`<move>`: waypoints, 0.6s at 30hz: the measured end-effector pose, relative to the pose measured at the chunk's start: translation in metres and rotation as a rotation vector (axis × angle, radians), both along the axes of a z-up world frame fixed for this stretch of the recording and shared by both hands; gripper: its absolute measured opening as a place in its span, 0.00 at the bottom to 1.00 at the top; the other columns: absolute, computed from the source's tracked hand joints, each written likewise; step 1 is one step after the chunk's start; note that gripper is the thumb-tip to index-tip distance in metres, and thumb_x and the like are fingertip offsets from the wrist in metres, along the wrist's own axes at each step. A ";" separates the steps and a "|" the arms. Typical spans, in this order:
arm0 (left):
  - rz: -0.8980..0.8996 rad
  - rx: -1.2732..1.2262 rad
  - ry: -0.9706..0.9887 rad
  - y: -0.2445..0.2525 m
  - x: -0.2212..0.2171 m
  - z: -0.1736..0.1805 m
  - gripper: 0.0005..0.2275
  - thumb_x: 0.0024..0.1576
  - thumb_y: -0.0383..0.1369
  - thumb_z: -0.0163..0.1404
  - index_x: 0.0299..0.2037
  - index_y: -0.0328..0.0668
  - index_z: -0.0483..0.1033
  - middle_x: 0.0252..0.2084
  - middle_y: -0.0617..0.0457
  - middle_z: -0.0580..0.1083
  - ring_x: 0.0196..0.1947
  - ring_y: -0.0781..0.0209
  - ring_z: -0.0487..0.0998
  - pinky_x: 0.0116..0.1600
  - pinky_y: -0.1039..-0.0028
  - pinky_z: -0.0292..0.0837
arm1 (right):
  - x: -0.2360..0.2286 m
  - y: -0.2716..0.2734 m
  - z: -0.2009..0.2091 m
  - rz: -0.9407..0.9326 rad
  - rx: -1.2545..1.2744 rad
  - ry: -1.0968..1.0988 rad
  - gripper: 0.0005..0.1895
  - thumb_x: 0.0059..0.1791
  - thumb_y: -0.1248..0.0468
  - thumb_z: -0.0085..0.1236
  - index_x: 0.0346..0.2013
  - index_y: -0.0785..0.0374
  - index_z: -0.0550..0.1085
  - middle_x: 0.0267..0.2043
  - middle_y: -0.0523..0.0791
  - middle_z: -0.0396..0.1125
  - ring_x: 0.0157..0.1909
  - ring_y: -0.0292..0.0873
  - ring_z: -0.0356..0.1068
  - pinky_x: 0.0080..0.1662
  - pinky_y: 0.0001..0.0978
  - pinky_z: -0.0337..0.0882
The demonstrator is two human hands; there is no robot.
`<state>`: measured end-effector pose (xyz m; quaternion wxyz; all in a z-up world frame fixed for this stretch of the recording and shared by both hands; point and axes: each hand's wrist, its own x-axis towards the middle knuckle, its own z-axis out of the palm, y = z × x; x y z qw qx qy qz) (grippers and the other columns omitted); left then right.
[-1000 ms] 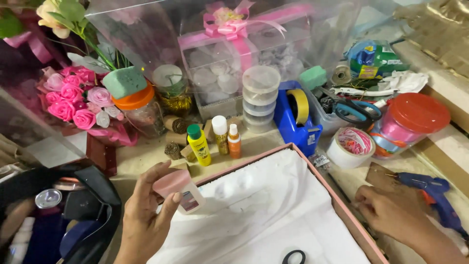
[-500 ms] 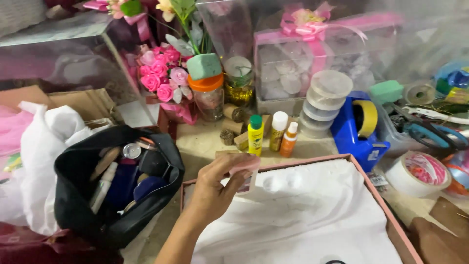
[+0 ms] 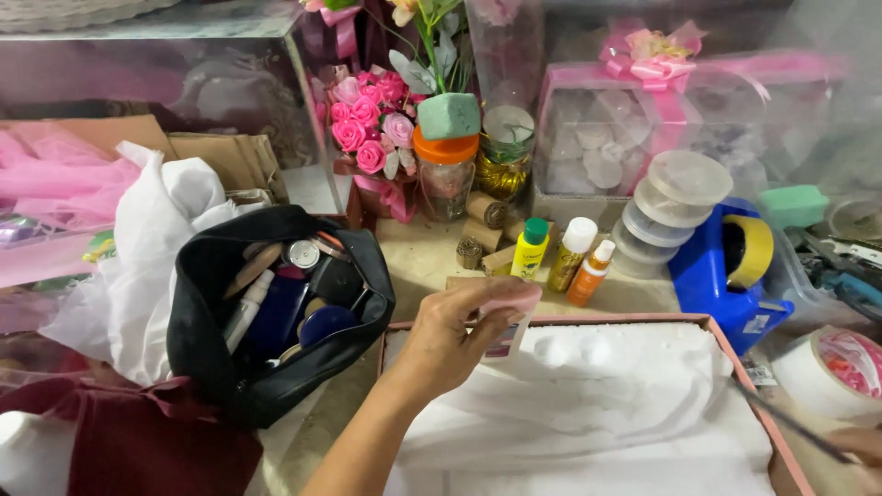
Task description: Arranging various items like small bottles and containers inside a box and using a utility knife for adjustments.
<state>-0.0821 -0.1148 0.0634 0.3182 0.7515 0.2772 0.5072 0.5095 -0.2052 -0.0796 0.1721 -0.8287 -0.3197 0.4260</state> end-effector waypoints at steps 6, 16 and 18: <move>-0.038 0.082 0.038 0.003 -0.006 -0.008 0.13 0.63 0.24 0.51 0.56 0.48 0.77 0.54 0.53 0.80 0.53 0.57 0.83 0.61 0.70 0.73 | -0.282 0.001 0.125 1.298 0.782 -1.080 0.22 0.43 0.56 0.52 0.52 0.36 0.67 0.33 0.34 0.64 0.24 0.37 0.73 0.24 0.37 0.75; -0.066 0.059 -0.006 0.002 -0.009 -0.002 0.10 0.65 0.27 0.49 0.55 0.42 0.76 0.55 0.48 0.79 0.56 0.55 0.82 0.62 0.70 0.75 | -0.396 0.028 0.122 1.389 0.946 -1.357 0.12 0.34 0.67 0.54 0.29 0.48 0.70 0.28 0.40 0.63 0.16 0.41 0.67 0.15 0.38 0.65; -0.053 0.076 0.007 0.003 -0.009 -0.007 0.10 0.65 0.28 0.49 0.55 0.42 0.75 0.55 0.48 0.79 0.56 0.54 0.82 0.62 0.70 0.75 | -0.400 0.028 0.121 1.389 0.955 -1.370 0.12 0.35 0.67 0.53 0.31 0.49 0.71 0.29 0.40 0.63 0.16 0.40 0.68 0.15 0.37 0.65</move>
